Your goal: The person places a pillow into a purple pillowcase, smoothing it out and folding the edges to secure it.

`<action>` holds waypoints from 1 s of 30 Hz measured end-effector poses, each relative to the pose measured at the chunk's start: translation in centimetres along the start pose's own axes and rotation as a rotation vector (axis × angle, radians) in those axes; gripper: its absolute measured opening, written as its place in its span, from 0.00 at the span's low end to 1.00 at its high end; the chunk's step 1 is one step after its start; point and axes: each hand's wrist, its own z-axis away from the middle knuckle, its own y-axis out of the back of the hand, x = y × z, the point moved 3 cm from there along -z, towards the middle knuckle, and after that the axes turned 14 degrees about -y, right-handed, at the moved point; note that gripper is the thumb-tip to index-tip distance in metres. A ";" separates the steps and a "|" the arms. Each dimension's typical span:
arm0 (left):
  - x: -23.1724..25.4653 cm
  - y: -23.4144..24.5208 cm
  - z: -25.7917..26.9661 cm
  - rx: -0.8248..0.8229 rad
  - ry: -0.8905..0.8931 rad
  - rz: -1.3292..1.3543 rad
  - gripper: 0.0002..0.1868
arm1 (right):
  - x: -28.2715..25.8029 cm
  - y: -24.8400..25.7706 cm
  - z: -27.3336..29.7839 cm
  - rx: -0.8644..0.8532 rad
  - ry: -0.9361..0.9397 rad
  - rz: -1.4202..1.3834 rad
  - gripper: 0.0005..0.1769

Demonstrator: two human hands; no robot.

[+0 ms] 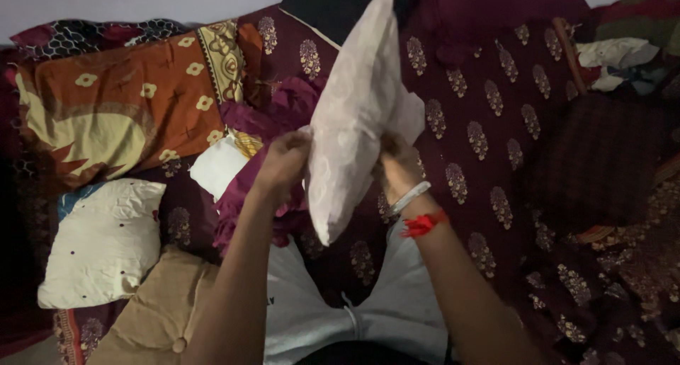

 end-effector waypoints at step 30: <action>7.5 0.8 -1.3 0.138 -0.408 -0.176 0.14 | -8.6 1.5 1.5 0.131 0.143 0.035 0.15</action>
